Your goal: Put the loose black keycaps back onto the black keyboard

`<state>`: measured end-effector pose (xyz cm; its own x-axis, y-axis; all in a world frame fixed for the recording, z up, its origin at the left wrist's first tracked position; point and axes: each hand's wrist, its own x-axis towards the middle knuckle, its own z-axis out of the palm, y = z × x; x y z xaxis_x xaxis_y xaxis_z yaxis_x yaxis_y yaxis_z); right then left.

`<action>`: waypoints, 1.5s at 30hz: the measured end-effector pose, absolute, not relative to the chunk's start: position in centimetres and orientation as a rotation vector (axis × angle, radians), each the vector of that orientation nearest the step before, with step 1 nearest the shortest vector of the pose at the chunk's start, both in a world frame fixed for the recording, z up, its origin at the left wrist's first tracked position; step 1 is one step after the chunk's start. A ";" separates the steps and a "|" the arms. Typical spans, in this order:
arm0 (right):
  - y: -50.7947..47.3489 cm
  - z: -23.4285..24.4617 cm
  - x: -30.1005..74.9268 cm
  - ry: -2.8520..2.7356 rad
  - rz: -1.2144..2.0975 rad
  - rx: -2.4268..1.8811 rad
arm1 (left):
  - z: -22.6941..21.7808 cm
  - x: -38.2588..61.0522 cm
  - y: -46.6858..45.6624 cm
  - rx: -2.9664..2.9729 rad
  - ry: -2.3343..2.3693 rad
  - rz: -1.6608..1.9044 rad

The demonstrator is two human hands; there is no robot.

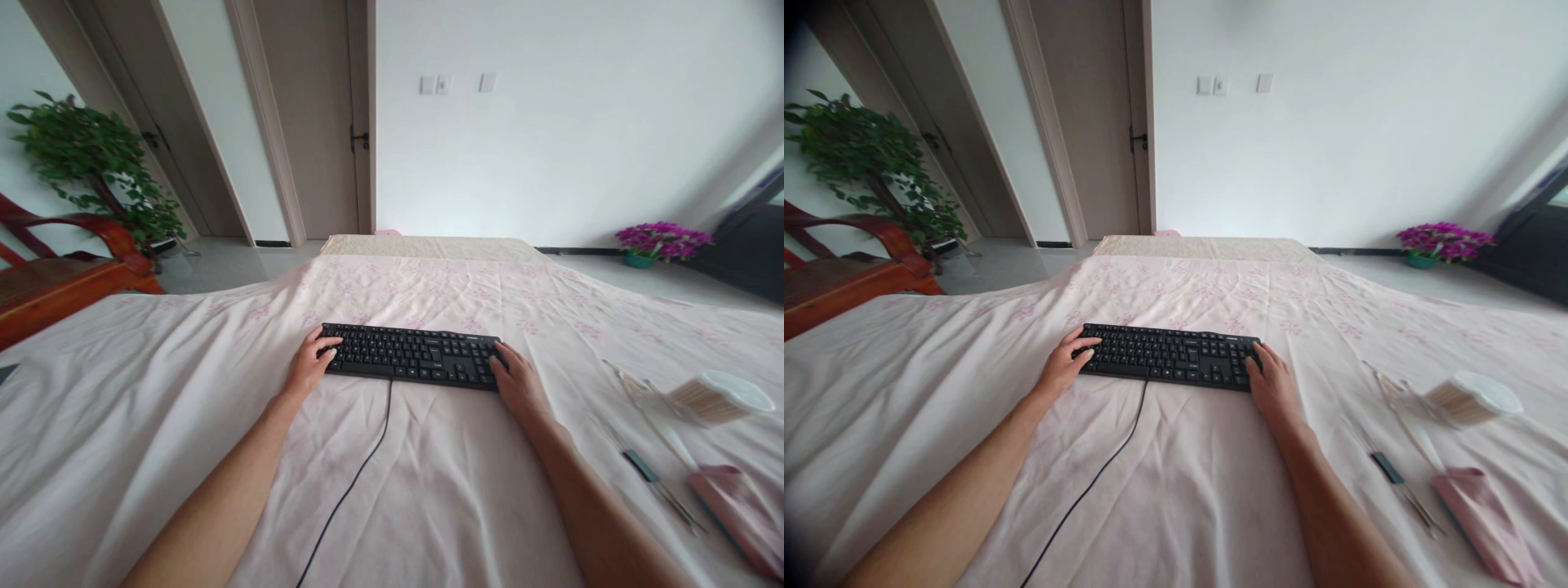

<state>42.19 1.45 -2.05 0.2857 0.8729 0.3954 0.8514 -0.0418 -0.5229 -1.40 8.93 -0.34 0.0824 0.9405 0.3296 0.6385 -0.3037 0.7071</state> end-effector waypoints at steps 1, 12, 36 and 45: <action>1.4 -2.0 42.1 -1.550 0.040 -1.875 | -0.4 -1.4 9.0 1.989 1.563 1.077; 1.3 -1.6 41.9 -1.555 0.044 -1.888 | -0.7 -1.5 9.1 1.991 1.565 1.094; 1.4 -2.0 42.2 -1.567 0.016 -1.893 | -0.8 -1.5 9.2 1.990 1.577 1.095; 1.3 -1.6 41.9 -1.559 0.036 -1.912 | -0.6 -1.5 9.0 1.973 1.579 1.110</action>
<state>41.92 1.29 -1.63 0.2886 0.8811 0.3747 0.8630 -0.0699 -0.5004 -1.47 9.03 -0.65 0.0569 0.9383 0.3411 0.6388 -0.2968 0.7098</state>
